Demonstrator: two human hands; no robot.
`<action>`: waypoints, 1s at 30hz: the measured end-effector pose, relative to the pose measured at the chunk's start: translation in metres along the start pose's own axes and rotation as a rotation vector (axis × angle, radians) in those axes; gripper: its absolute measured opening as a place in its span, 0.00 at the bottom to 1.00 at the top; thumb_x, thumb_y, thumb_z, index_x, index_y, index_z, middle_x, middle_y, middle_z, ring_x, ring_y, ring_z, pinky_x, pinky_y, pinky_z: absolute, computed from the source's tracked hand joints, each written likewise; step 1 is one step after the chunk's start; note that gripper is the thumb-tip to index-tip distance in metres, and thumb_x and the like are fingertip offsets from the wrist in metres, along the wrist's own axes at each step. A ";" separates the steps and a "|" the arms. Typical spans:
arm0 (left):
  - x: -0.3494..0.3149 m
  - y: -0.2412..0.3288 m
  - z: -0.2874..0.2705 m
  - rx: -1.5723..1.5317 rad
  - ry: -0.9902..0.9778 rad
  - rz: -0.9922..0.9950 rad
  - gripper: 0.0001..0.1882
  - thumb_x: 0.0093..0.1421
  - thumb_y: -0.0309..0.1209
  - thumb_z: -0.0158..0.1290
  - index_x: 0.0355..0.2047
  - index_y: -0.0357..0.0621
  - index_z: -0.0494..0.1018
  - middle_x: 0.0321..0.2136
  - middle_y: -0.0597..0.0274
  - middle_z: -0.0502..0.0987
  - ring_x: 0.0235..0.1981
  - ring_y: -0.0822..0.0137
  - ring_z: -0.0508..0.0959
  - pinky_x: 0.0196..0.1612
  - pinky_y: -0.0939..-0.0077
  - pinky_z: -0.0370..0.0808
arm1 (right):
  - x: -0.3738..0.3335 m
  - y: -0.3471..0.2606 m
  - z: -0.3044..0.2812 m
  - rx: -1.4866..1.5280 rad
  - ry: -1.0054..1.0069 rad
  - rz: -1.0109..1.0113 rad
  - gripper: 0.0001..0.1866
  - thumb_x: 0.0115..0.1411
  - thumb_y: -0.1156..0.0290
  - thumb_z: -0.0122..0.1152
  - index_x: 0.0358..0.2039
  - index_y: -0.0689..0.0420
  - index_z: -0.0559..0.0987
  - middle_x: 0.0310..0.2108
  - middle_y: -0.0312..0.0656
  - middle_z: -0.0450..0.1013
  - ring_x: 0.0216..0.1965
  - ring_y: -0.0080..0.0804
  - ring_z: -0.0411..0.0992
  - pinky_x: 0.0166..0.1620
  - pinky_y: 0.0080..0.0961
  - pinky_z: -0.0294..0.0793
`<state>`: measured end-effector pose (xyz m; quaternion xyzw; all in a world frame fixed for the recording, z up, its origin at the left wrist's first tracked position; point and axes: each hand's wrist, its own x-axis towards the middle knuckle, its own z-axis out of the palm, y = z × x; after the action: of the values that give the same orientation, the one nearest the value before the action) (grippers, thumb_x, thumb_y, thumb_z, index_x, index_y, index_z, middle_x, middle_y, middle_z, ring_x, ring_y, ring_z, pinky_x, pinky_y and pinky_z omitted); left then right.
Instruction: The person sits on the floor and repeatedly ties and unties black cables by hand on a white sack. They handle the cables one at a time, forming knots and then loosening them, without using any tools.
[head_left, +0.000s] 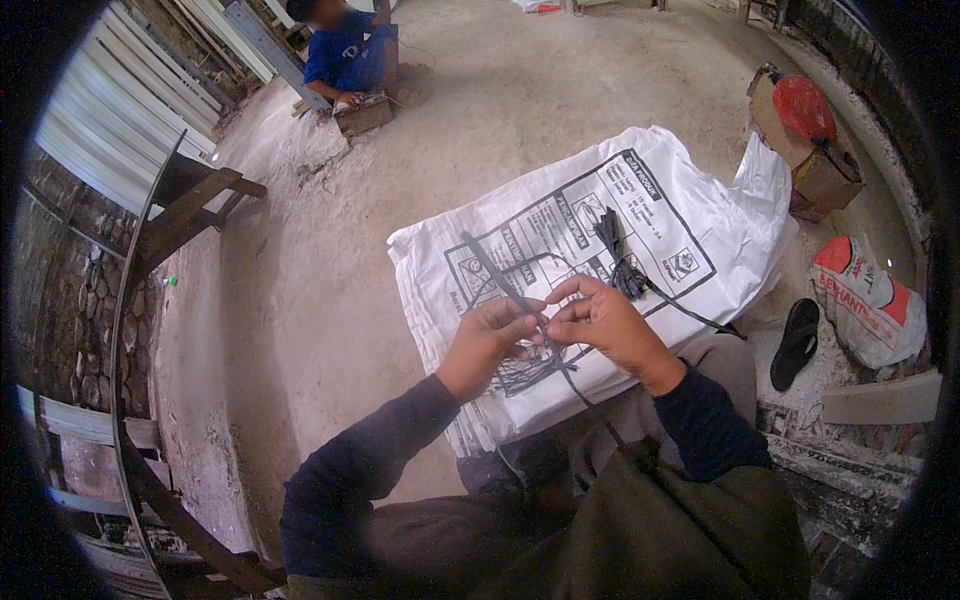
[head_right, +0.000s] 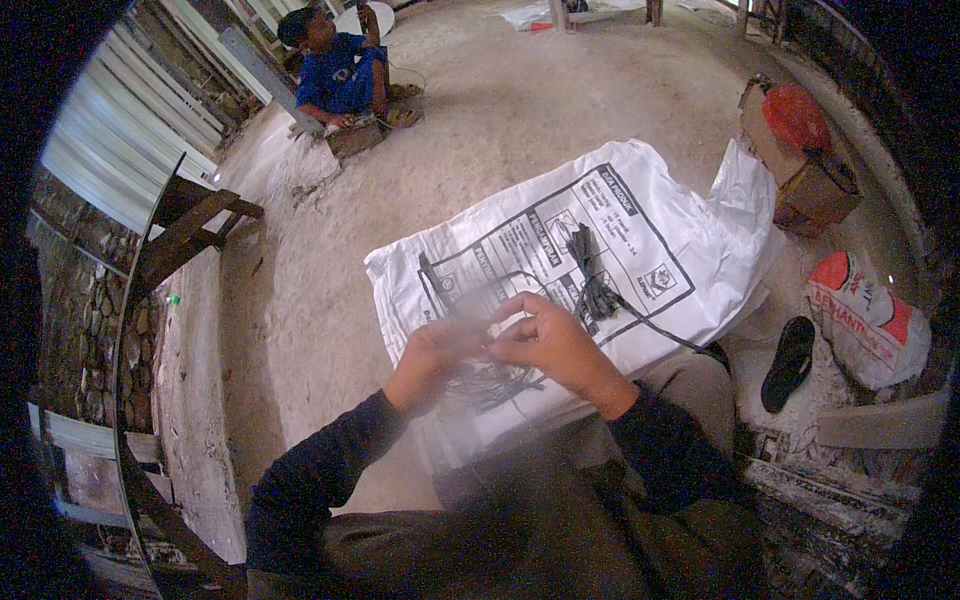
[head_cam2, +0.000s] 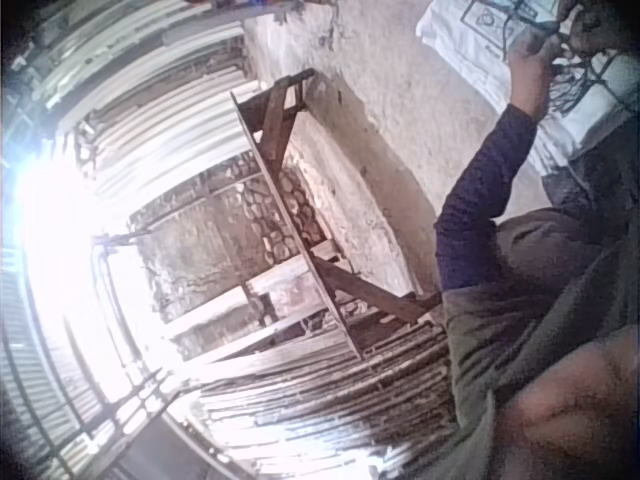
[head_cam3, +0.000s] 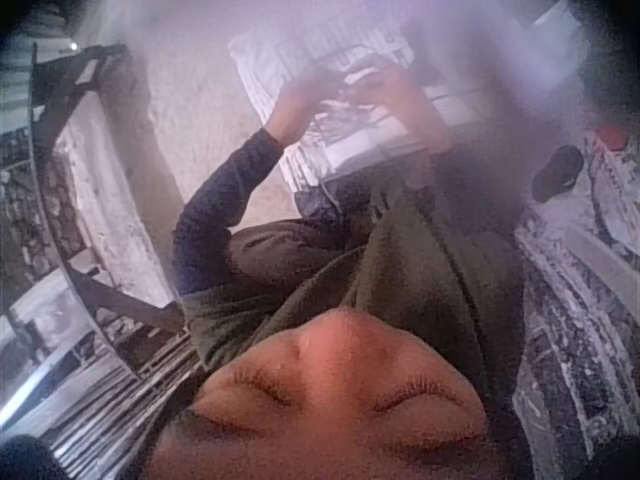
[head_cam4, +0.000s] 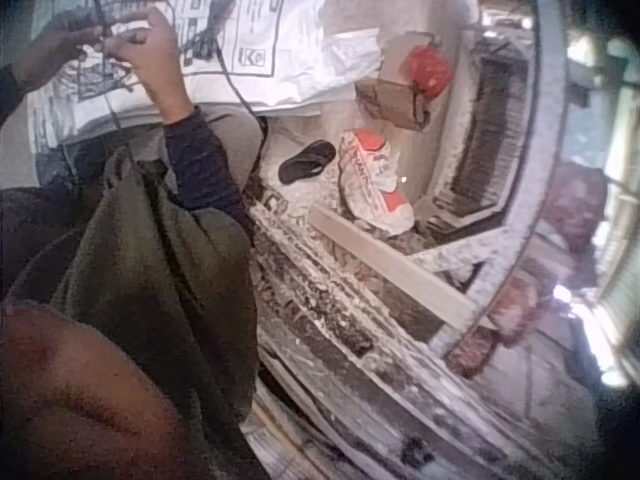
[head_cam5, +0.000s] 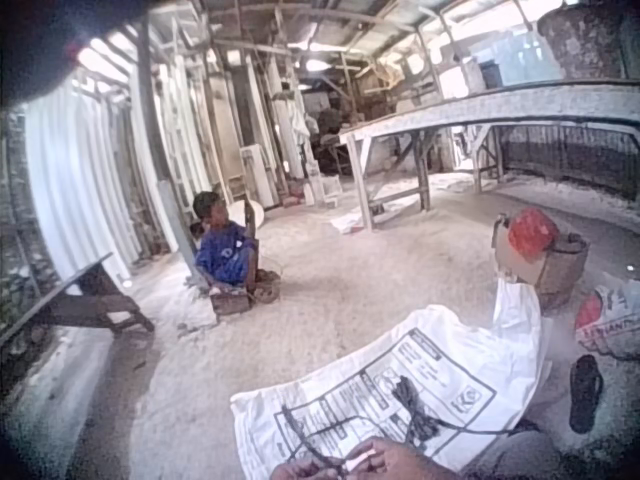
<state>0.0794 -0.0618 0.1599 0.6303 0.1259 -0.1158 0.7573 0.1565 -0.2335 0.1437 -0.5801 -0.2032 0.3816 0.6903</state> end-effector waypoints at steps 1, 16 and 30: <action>0.000 0.001 0.000 -0.005 0.002 -0.009 0.12 0.55 0.29 0.49 0.40 0.39 0.68 0.32 0.64 0.73 0.30 0.76 0.72 0.29 0.84 0.69 | 0.000 -0.001 0.000 0.016 -0.004 0.006 0.16 0.50 0.75 0.59 0.39 0.61 0.67 0.26 0.41 0.73 0.31 0.23 0.72 0.34 0.15 0.69; 0.004 -0.012 -0.008 -0.054 0.005 0.069 0.12 0.55 0.29 0.48 0.40 0.38 0.67 0.32 0.63 0.73 0.28 0.76 0.72 0.27 0.86 0.68 | -0.002 -0.006 0.001 0.103 -0.106 0.065 0.24 0.44 0.81 0.62 0.42 0.60 0.64 0.28 0.41 0.72 0.31 0.23 0.71 0.35 0.16 0.69; 0.002 -0.006 -0.004 -0.044 0.048 0.059 0.12 0.54 0.31 0.50 0.38 0.40 0.69 0.31 0.64 0.73 0.28 0.75 0.73 0.27 0.85 0.68 | 0.000 -0.002 0.006 0.000 -0.084 0.010 0.26 0.43 0.81 0.62 0.43 0.58 0.63 0.30 0.39 0.69 0.32 0.22 0.71 0.34 0.15 0.70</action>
<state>0.0794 -0.0587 0.1533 0.6193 0.1281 -0.0755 0.7709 0.1526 -0.2294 0.1470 -0.5644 -0.2291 0.4089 0.6795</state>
